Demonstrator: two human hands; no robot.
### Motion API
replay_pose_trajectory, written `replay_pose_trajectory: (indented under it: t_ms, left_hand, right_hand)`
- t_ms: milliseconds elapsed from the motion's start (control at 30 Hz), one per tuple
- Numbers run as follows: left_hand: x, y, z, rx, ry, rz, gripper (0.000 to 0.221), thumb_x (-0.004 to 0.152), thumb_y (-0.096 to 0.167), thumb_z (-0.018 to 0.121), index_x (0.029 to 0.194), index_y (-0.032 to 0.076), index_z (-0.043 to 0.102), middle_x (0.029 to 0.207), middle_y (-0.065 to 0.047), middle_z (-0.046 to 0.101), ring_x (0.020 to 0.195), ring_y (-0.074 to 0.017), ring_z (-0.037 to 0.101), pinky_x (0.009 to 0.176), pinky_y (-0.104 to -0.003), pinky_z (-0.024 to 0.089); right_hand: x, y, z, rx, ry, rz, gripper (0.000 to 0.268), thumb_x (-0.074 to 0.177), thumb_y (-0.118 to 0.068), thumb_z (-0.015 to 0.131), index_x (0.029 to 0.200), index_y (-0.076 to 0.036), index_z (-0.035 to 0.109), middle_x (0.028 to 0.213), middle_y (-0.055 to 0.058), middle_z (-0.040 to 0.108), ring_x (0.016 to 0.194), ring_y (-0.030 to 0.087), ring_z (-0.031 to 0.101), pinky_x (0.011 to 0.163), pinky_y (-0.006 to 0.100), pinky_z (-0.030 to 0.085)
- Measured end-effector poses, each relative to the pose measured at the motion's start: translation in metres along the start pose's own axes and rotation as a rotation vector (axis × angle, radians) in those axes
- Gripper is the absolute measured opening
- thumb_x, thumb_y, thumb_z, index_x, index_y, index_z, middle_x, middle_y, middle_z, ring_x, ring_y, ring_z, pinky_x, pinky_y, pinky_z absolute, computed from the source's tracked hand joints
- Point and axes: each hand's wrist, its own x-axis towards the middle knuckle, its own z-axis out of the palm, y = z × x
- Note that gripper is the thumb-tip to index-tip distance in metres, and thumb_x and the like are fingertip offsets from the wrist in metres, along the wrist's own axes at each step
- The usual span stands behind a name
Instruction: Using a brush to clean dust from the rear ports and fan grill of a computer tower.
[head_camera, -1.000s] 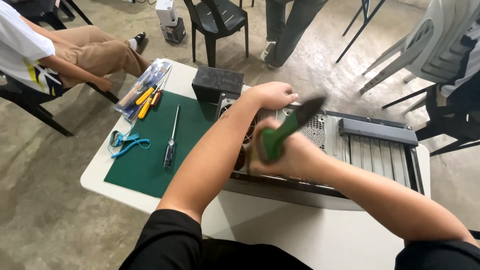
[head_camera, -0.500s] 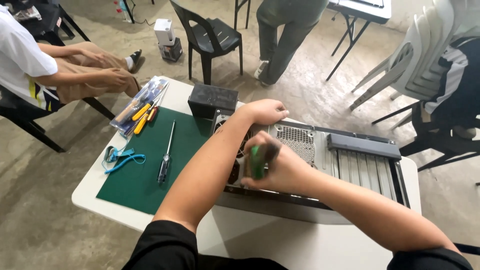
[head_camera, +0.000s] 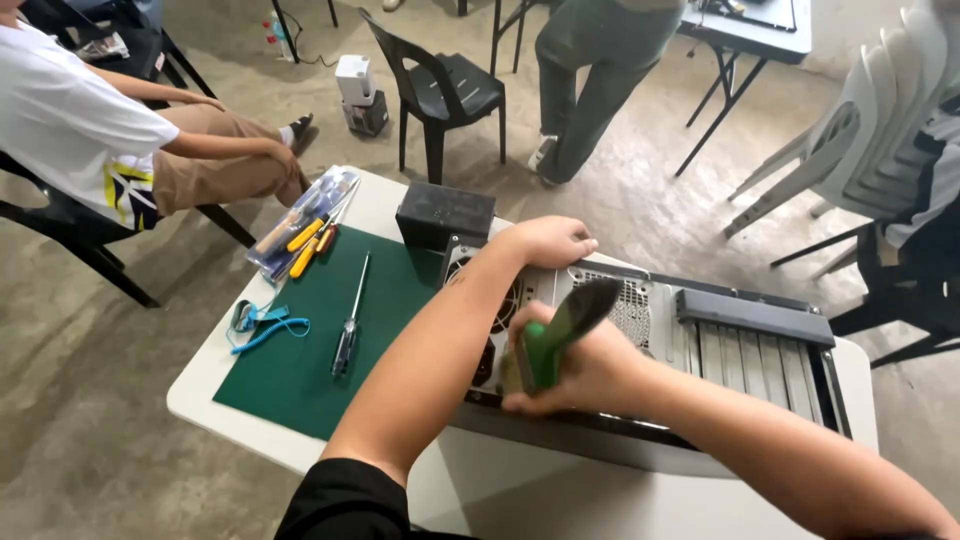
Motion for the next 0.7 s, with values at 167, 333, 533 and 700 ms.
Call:
replay_pose_trajectory:
  t_ms: [167,333,533,700]
  left_hand:
    - [0.000,-0.001,0.001,0.009,-0.011,-0.037,0.061,0.100,0.058,0.047,0.143,0.019,0.065,0.147,-0.011,0.067,0.145,-0.0299,0.055,0.123,-0.047,0.044]
    - [-0.014,0.007,-0.005,-0.003,-0.018,-0.059,0.063,0.100,0.058,0.046,0.146,0.020,0.063,0.147,-0.013,0.066,0.145,-0.0302,0.055,0.123,-0.047,0.043]
    - [0.005,-0.007,0.003,0.024,0.002,-0.046,0.060,0.100,0.063,0.047,0.142,0.025,0.066,0.145,-0.007,0.068,0.142,-0.0263,0.058,0.120,-0.045,0.047]
    - [0.000,-0.003,-0.004,-0.034,-0.043,0.038,0.067,0.100,0.054,0.047,0.146,0.008,0.063,0.149,-0.024,0.063,0.145,-0.0408,0.054,0.123,-0.052,0.042]
  right_hand:
    - [0.008,-0.004,-0.014,-0.173,0.164,0.019,0.067,0.065,-0.054,0.097,0.114,-0.024,0.064,0.090,0.008,0.077,0.088,0.035,0.080,0.085,0.046,0.064]
    - [0.010,0.010,0.001,0.104,0.102,-0.090,0.070,0.049,-0.050,0.104,0.103,-0.022,0.068,0.089,0.004,0.080,0.086,0.033,0.082,0.077,0.050,0.065]
    - [0.012,0.000,0.013,-0.171,0.296,-0.192,0.066,0.056,-0.057,0.097,0.103,-0.021,0.069,0.083,-0.002,0.077,0.080,0.025,0.080,0.077,0.041,0.063]
    - [0.032,0.029,-0.006,-0.245,0.383,-0.203,0.069,0.063,-0.063,0.095,0.094,-0.007,0.069,0.077,0.012,0.074,0.076,0.041,0.076,0.071,0.053,0.062]
